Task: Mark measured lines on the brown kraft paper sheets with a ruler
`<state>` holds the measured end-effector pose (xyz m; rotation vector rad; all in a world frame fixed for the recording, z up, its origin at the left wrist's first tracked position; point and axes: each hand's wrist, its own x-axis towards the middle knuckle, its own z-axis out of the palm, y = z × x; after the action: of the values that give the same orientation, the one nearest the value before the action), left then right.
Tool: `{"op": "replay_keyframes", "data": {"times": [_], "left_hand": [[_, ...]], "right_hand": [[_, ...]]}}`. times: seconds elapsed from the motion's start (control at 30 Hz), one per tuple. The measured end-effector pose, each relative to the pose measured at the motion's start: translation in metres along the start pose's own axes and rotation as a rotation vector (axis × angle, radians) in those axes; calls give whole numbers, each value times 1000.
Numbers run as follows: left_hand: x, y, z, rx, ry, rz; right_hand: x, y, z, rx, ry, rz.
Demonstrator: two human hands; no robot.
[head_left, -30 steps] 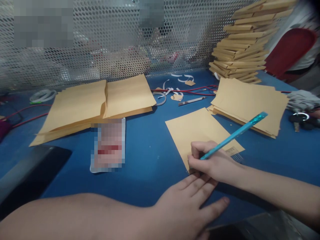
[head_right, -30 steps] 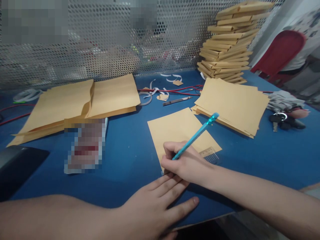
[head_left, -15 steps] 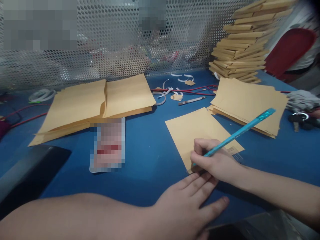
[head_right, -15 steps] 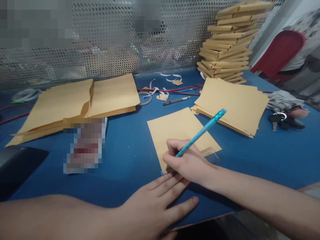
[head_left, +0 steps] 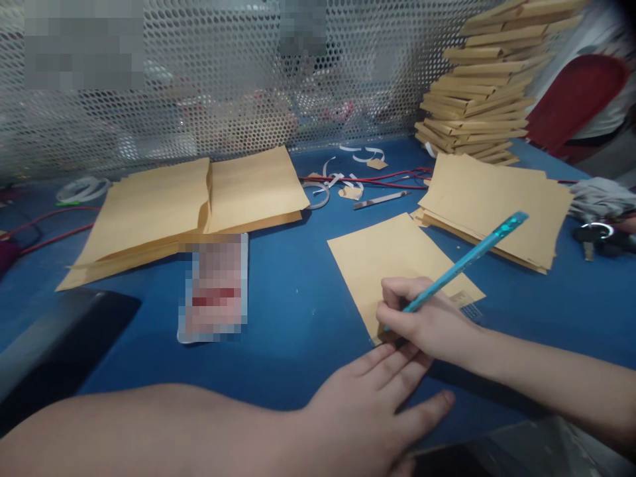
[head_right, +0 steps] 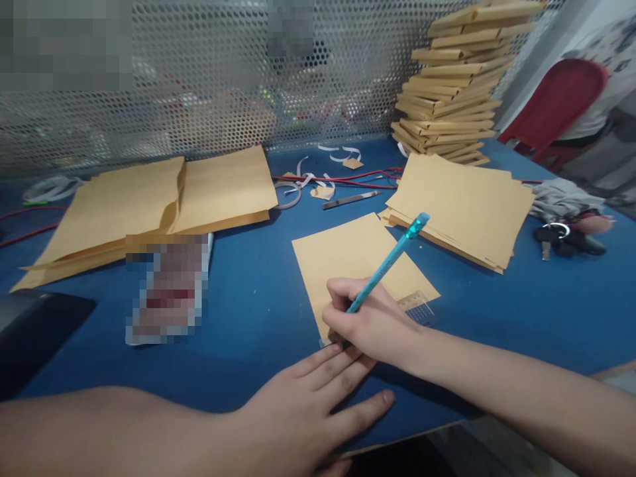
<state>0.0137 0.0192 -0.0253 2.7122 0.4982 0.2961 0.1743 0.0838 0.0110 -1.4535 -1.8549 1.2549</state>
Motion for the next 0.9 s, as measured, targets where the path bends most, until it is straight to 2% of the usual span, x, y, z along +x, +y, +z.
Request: {"op": "replay_keyframes", "data": {"times": [0.77,0.9], "left_hand": [[0,1,-5,-24,-33,-22],[1,1,-5,-17,-39,-20]], "right_hand": [[0,-1,0,28,-25,8],[-1,1,-1,45,34,15]]}}
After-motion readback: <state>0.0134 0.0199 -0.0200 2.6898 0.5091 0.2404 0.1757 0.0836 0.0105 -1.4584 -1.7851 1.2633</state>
